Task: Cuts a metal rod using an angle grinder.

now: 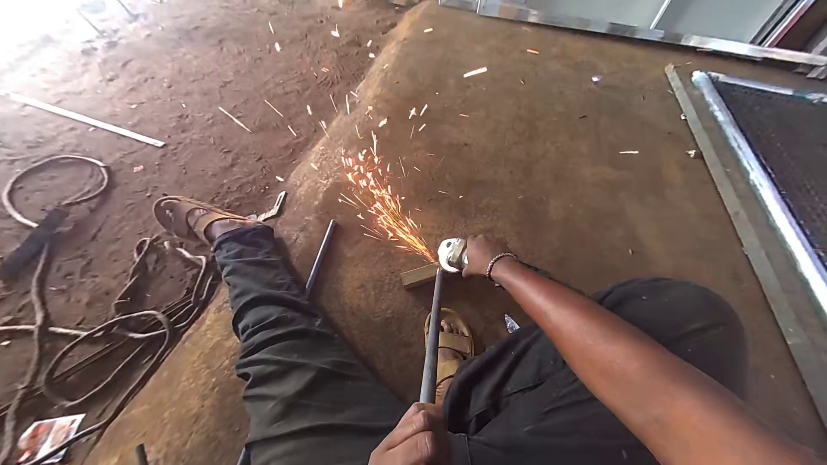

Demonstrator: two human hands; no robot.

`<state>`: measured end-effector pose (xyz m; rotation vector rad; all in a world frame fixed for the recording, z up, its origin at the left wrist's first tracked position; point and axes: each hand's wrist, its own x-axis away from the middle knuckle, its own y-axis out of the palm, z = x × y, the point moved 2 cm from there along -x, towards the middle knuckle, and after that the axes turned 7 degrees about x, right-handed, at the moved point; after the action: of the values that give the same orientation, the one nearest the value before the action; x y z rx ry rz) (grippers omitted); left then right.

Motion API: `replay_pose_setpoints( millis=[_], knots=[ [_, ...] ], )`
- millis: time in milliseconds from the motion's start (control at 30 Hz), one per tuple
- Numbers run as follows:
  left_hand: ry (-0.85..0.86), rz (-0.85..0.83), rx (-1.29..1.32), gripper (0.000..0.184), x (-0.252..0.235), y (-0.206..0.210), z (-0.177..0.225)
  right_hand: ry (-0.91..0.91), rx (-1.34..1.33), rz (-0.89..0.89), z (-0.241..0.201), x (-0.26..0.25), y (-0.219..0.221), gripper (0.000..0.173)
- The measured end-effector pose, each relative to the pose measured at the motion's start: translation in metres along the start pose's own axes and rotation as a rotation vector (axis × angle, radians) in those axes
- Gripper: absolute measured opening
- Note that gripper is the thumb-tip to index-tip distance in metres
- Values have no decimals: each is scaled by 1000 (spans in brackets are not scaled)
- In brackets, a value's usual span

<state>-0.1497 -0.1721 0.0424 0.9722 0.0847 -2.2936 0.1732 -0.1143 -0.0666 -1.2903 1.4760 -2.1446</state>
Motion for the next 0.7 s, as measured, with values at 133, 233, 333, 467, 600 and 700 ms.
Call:
replay_pose_setpoints(
  millis=[133, 233, 333, 467, 600, 700],
  knots=[
    [15, -11, -6, 35, -10, 9, -2, 29, -3, -2, -2, 5, -1, 75],
    [7, -4, -21, 34, -15, 13, -3, 2, -3, -8, -4, 9, -3, 75],
    [-10, 4, -34, 36, -22, 12, -4, 17, -25, 16, -5, 13, -3, 72],
    [-20, 65, -71, 36, -34, 13, -4, -5, -20, 0, -1, 16, -4, 73],
    [-7, 134, -146, 39, -48, 12, -4, 4, -24, 20, -1, 19, -2, 74],
    [-32, 201, -143, 41, -57, 13, -4, -20, -1, 2, 0, 19, -4, 74]
  ],
)
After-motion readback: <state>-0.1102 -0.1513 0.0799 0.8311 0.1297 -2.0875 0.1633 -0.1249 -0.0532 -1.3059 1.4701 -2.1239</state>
